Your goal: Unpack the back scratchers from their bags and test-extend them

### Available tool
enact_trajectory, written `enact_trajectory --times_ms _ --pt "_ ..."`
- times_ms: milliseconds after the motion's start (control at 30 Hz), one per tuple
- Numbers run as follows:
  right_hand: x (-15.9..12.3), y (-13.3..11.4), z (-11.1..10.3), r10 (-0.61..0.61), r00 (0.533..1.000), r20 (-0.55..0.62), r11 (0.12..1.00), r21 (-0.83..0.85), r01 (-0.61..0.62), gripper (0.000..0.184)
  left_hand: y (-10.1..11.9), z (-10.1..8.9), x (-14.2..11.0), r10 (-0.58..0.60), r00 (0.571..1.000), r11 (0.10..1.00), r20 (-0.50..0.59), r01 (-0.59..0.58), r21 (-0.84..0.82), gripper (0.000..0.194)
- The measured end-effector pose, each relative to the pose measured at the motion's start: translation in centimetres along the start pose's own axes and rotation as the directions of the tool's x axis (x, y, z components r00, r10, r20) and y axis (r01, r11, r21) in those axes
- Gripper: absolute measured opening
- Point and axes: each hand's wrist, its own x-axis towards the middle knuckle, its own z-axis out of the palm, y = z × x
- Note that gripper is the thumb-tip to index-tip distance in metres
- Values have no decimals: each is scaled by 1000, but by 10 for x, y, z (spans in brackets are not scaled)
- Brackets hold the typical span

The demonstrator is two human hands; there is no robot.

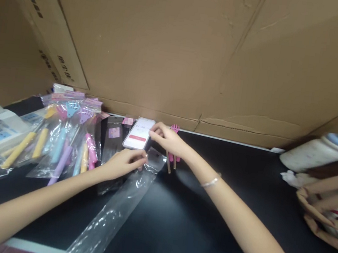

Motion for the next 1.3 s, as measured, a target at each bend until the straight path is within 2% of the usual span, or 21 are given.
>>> enact_trajectory --times_ms 67,167,300,400,467,533,633,733,833,900,1000,1033,1100,1200,1267,1300 --pt "-32 -2 -3 65 997 43 998 10 -65 31 -2 1 1 -2 1000 996 -31 -1 -92 18" --pt "-61 -1 0 85 996 7 996 -27 -85 27 -4 6 2 22 999 975 -31 -28 -223 21" --pt "-69 7 5 53 996 -66 993 107 -46 15 4 10 -2 41 998 959 46 -26 -283 24" --pt "-64 10 1 58 988 -145 968 250 -20 19 15 8 -6 45 995 960 88 -19 -280 24" --pt "-62 8 -1 86 987 -134 934 356 -33 26 21 3 -6 46 998 949 30 -35 -313 22" --pt "-61 6 0 96 993 -68 898 436 -57 31 23 -6 -5 35 997 937 -64 -55 -345 22" --pt "-63 2 6 75 997 29 903 423 -80 32 18 -28 -1 -8 979 939 -202 -62 -337 25" --pt "-63 -1 12 69 995 79 943 320 -90 28 0 -60 5 -63 941 975 -332 -13 -222 30" --pt "-61 -5 15 57 992 114 967 240 -83 22 -27 -91 9 -92 913 992 -397 121 48 34" --pt "-59 -8 15 37 992 123 982 179 -59 16 -46 -108 10 -82 902 908 -425 244 341 37" --pt "-61 -12 16 -10 990 143 997 76 -1 12 -66 -122 9 -19 902 660 -431 335 672 43" --pt "-62 -13 17 -17 989 148 999 36 12 12 -69 -125 8 4 903 599 -430 341 724 45" --pt "-67 -14 17 -6 989 148 998 -55 14 15 -71 -127 4 45 895 543 -444 351 763 48" --pt "-74 -15 19 13 991 136 986 -169 10 18 -67 -130 -8 93 886 562 -454 330 758 46" --pt "-78 -16 21 -15 989 150 977 -209 46 18 -66 -132 -22 116 916 589 -384 248 769 44" --pt "-79 -18 22 -37 985 167 970 -233 76 17 -67 -133 -31 121 944 602 -307 176 779 41"
